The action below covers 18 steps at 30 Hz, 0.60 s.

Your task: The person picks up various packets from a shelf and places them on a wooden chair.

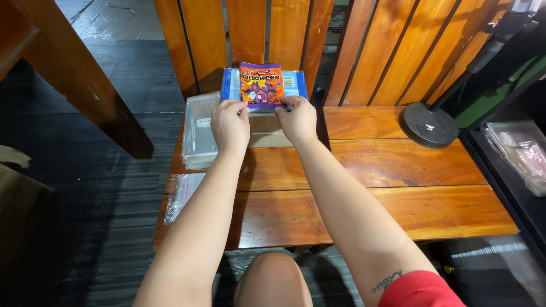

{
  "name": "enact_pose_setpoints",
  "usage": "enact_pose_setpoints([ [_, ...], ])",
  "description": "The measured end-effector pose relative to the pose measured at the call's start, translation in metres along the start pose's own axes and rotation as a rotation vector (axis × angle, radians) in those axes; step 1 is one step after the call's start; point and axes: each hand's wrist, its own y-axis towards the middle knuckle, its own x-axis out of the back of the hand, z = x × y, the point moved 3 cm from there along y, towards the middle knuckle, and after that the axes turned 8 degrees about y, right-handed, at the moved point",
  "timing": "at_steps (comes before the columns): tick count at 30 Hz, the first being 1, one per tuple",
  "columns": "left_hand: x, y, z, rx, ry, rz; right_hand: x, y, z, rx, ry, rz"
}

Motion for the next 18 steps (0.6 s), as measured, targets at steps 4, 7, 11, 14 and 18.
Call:
enact_pose_setpoints([
  [4, 0.003, -0.001, -0.002, 0.013, 0.02, 0.01, 0.001, -0.002, 0.0, 0.0, -0.007, -0.003],
  [7, 0.01, -0.003, -0.008, 0.011, -0.004, -0.001, 0.004, -0.007, 0.004, -0.01, -0.003, -0.004],
  [11, 0.029, -0.016, -0.022, 0.003, -0.089, -0.064, 0.023, -0.023, 0.014, -0.056, 0.089, -0.037],
  [14, 0.03, -0.032, -0.033, -0.056, -0.15, -0.19, 0.041, -0.034, 0.001, -0.019, 0.135, -0.126],
  [18, 0.016, -0.069, -0.071, -0.107, -0.323, -0.201, 0.082, -0.07, -0.036, -0.042, 0.254, -0.207],
])
